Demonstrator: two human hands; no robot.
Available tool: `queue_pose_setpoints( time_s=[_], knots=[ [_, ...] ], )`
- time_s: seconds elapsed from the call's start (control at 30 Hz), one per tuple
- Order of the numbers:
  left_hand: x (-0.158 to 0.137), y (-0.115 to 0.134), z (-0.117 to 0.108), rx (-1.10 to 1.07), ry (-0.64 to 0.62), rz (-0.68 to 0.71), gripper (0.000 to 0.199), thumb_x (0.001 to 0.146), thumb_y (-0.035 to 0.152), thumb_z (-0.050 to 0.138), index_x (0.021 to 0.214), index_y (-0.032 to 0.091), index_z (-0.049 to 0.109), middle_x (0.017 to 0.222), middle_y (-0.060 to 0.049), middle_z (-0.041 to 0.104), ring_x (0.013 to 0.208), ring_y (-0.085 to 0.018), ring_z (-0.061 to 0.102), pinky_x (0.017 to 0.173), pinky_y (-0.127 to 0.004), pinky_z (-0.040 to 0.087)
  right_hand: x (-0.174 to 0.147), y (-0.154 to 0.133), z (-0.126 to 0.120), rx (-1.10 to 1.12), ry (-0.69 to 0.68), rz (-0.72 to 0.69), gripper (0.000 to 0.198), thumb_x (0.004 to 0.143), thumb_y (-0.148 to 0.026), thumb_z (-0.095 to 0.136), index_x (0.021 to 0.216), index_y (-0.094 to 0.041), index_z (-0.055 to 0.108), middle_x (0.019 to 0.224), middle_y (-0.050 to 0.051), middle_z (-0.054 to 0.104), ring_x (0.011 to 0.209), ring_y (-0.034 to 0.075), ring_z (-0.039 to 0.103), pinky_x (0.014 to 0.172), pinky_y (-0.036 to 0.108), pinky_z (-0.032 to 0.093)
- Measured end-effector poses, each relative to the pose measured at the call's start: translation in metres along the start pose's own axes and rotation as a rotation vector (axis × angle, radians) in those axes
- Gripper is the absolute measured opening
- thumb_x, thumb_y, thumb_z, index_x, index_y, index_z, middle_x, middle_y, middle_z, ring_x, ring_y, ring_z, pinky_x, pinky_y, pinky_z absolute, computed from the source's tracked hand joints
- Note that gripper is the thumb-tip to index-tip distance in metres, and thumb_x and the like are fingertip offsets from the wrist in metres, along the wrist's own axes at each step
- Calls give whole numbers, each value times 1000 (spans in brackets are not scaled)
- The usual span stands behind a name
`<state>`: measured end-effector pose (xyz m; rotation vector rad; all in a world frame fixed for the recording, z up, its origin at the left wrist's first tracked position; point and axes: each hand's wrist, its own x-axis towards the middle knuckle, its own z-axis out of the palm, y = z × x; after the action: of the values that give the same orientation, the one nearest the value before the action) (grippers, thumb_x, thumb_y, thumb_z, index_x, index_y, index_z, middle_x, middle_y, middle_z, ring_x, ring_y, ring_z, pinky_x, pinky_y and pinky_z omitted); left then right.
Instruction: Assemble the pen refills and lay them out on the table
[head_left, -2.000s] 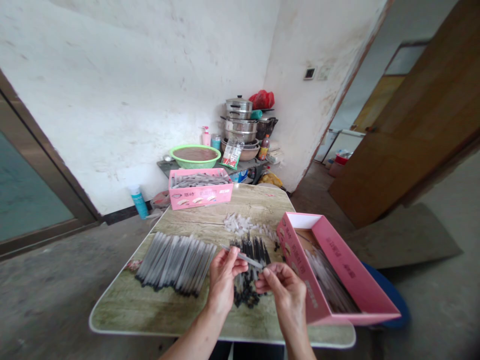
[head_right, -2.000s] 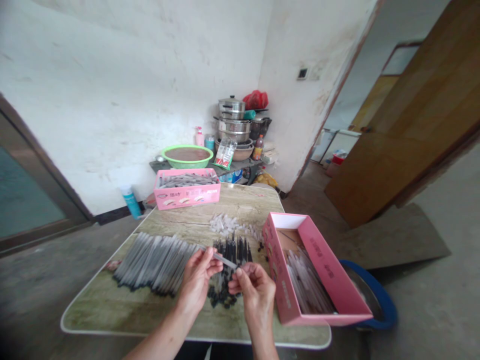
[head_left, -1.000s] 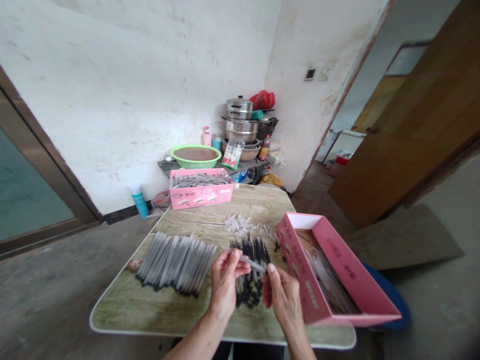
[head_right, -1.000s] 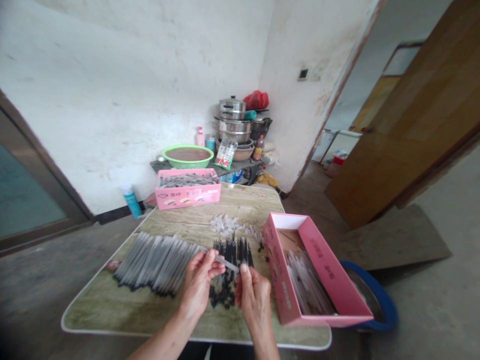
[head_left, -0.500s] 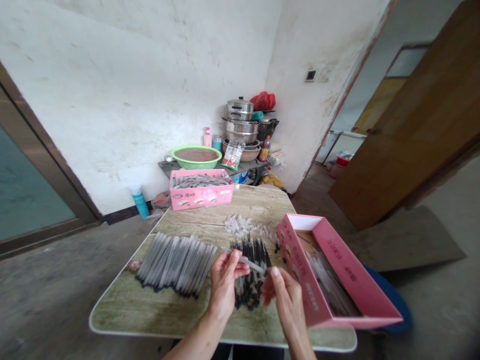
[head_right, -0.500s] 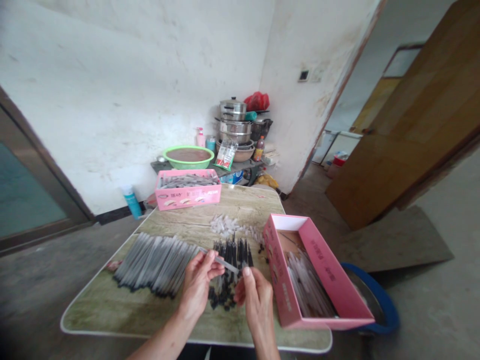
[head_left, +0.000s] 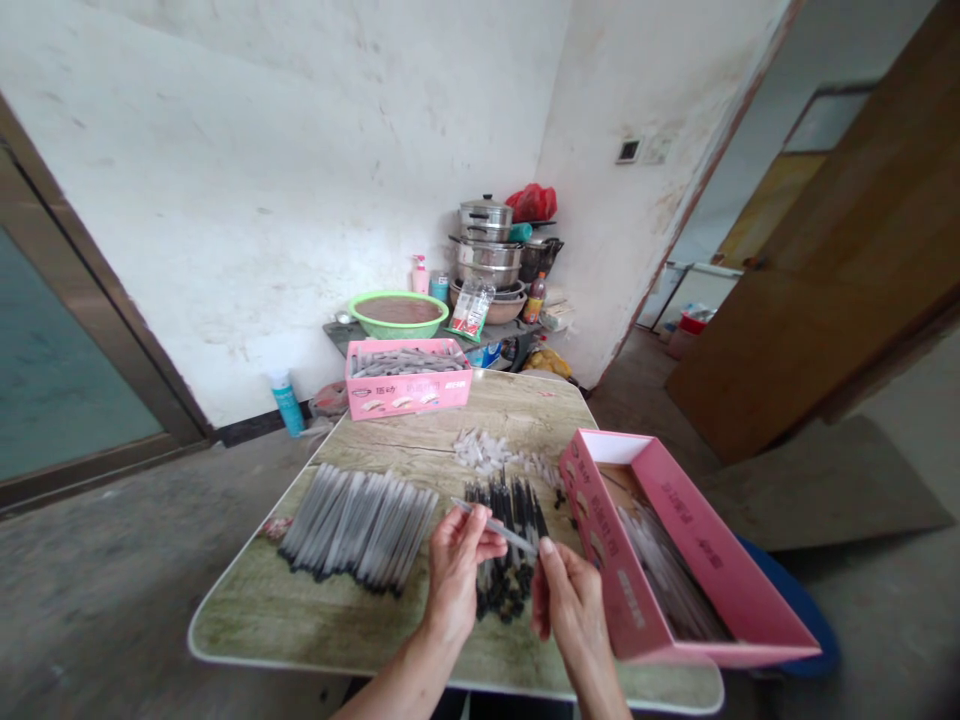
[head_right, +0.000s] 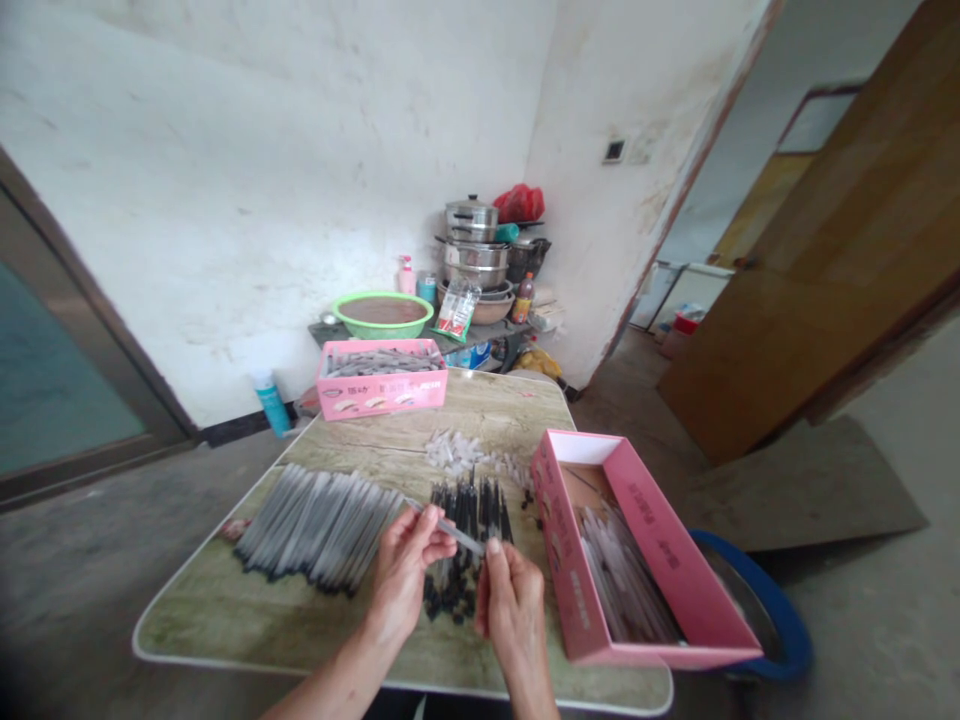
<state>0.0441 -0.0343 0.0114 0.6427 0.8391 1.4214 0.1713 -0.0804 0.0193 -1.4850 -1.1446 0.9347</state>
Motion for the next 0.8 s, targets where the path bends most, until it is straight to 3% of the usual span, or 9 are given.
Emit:
queue_pose_setpoints(
  time_s=[0.13,0.2,0.27,0.33,0.43,0.53,0.67,0.8],
  knots=[
    [-4,-10,0,117,-82,-70,34,78,44,64,85,10,60,71,-7,65,58,-14,62,57,-27,55,2,10,-3,-98,-90,42,53,91,-55,38,54,-18,49,35,-3,47,27,9,41,31,19,25],
    [0,-11,-2,203,-186,-119,38,79,47,60,87,10,61,68,-6,65,56,-15,62,55,-28,54,2,16,-7,-106,-158,28,49,88,-54,45,56,-17,50,37,-4,46,28,7,38,32,19,24],
    [10,-7,-9,354,-295,-143,40,80,49,56,92,11,63,69,-7,66,53,-15,61,51,-28,52,1,21,-14,-105,-127,29,48,86,-55,48,57,-17,51,37,-6,42,29,7,35,32,19,23],
    [25,5,-21,622,-317,-65,35,79,43,59,94,12,66,75,-9,68,54,-17,62,53,-29,50,0,25,-23,-109,-31,50,47,84,-56,48,60,-17,54,37,-6,40,30,7,34,32,19,23],
    [50,26,-43,1169,-160,275,14,78,24,61,86,17,69,86,-9,70,82,-20,64,76,-30,46,-1,30,-32,-128,39,84,47,83,-58,48,64,-16,57,38,-6,41,30,8,35,32,19,24],
    [66,33,-59,1518,-124,302,10,78,25,62,78,17,68,82,-9,70,83,-22,63,76,-30,42,-2,30,-32,-132,28,89,46,82,-58,49,61,-17,55,37,-6,40,30,9,36,33,20,25],
    [70,21,-66,1556,-188,257,10,72,24,66,67,16,64,73,-9,67,76,-23,63,70,-29,40,-5,27,-21,-160,9,60,49,83,-58,47,53,-20,45,37,-5,39,32,9,36,35,21,26],
    [70,13,-64,1475,-182,284,1,72,16,62,72,17,62,72,-5,66,74,-19,63,69,-27,41,-12,24,-8,-235,-42,-12,46,86,-56,44,56,-20,44,42,-5,40,39,11,38,40,22,27]
  ],
)
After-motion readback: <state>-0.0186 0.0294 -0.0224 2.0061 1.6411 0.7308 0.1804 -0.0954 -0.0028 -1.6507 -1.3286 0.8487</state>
